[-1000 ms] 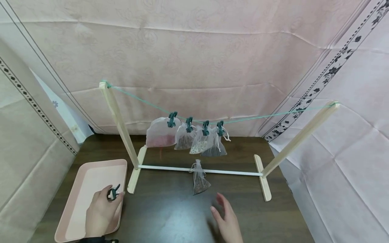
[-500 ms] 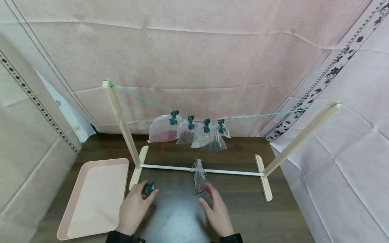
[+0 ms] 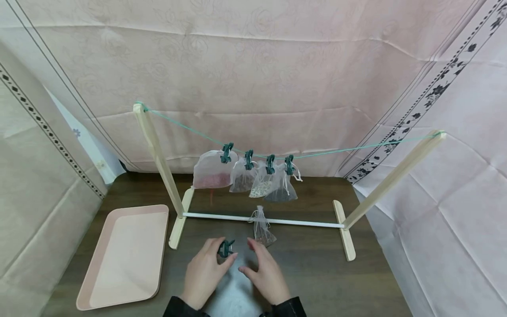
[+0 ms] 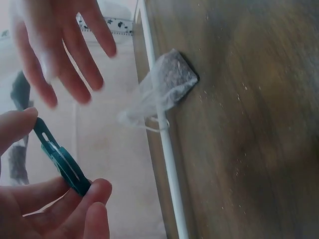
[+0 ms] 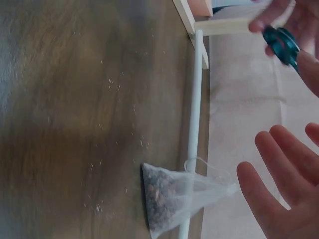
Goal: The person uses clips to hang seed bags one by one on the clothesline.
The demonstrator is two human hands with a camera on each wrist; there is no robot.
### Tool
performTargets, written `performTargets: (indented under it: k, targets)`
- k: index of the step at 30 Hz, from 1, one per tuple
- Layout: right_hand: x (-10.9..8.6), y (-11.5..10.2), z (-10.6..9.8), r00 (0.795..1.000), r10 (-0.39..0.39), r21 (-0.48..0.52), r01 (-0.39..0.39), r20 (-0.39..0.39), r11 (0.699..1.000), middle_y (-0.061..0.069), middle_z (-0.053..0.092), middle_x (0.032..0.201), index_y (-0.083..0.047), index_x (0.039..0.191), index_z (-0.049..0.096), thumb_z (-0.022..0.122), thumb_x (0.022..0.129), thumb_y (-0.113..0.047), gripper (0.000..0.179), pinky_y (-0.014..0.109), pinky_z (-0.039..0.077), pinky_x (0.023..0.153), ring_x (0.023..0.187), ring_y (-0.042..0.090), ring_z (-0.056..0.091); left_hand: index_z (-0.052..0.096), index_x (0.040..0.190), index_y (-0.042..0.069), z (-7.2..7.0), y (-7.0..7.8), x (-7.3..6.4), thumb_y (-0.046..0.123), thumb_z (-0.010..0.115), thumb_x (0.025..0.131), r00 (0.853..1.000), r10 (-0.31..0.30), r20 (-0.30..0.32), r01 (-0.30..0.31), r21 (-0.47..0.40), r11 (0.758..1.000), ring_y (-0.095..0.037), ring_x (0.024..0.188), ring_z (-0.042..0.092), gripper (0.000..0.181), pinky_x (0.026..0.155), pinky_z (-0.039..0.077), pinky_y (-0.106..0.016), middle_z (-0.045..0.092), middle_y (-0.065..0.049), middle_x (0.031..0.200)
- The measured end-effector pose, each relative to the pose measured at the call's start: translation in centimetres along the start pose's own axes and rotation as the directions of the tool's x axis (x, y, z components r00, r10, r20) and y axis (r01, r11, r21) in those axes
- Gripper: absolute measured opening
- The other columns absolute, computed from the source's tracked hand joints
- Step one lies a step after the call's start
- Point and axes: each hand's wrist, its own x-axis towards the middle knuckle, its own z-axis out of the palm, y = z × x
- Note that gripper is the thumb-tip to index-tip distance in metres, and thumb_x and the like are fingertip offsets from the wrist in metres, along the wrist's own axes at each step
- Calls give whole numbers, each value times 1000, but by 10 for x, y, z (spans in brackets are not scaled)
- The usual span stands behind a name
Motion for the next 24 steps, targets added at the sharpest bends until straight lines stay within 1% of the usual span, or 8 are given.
performTargets:
  k: [2, 5, 9, 12, 14, 16, 20, 24]
  targets:
    - [0, -1, 3, 999, -32, -11, 32, -5, 999, -3, 47, 125, -19, 137, 33, 67, 77, -38, 71, 37, 43, 84, 109, 14, 49, 59, 114, 14, 1, 3, -1, 55, 61, 76, 999, 31, 16, -31, 3, 1000, -9, 80, 58, 56, 59, 47, -29, 55, 2, 102]
    - [1, -3, 7, 998, -60, -18, 60, -18, 998, -3, 50, 121, -18, 137, 32, 69, 76, -35, 73, 36, 44, 82, 106, 13, 51, 57, 115, 15, 1, 7, -2, 57, 58, 77, 996, 65, 68, -65, -2, 998, -8, 83, 57, 56, 61, 47, -28, 54, 3, 105]
    - [1, -4, 10, 999, -50, -30, 50, -8, 998, 0, 54, 117, -19, 139, 30, 71, 76, -28, 76, 35, 46, 79, 102, 14, 54, 57, 117, 17, 2, 10, -3, 60, 55, 77, 982, 120, 147, -119, -18, 993, -8, 87, 56, 59, 66, 48, -29, 53, 6, 108]
    - [1, -3, 13, 999, -44, -61, 44, 0, 997, 1, 60, 109, -17, 138, 32, 72, 75, -25, 75, 33, 47, 74, 95, 13, 57, 56, 118, 17, 3, 10, -5, 61, 54, 77, 971, 155, 181, -149, -43, 988, -8, 87, 56, 60, 67, 47, -30, 53, 7, 108]
    - [0, -3, 14, 999, -51, -85, 50, -7, 995, -1, 63, 101, -14, 137, 34, 71, 75, -25, 73, 30, 47, 71, 88, 11, 59, 56, 118, 17, 3, 10, -6, 60, 54, 78, 968, 161, 194, -150, -71, 986, -9, 88, 56, 60, 68, 47, -30, 53, 7, 107]
    - [-1, -3, 15, 997, -69, -100, 66, -28, 993, -2, 65, 95, -11, 135, 37, 70, 76, -24, 69, 29, 48, 68, 82, 9, 60, 56, 119, 17, 4, 9, -7, 59, 54, 78, 966, 155, 207, -136, -104, 985, -9, 89, 56, 59, 69, 47, -30, 52, 7, 108]
    - [-3, -3, 16, 990, -115, -105, 107, -79, 989, -4, 66, 88, -8, 132, 41, 68, 76, -21, 63, 22, 47, 61, 73, 3, 59, 55, 120, 19, 4, 8, -7, 57, 54, 79, 965, 142, 221, -105, -172, 979, -8, 91, 54, 56, 71, 46, -29, 51, 9, 109]
    - [0, -5, 13, 977, -177, -111, 164, -116, 980, -1, 66, 85, -7, 129, 44, 67, 77, -17, 58, 13, 45, 57, 66, 0, 57, 53, 123, 20, 0, 10, -5, 55, 54, 81, 960, 117, 253, -59, -226, 972, -7, 94, 53, 55, 73, 45, -29, 51, 9, 111]
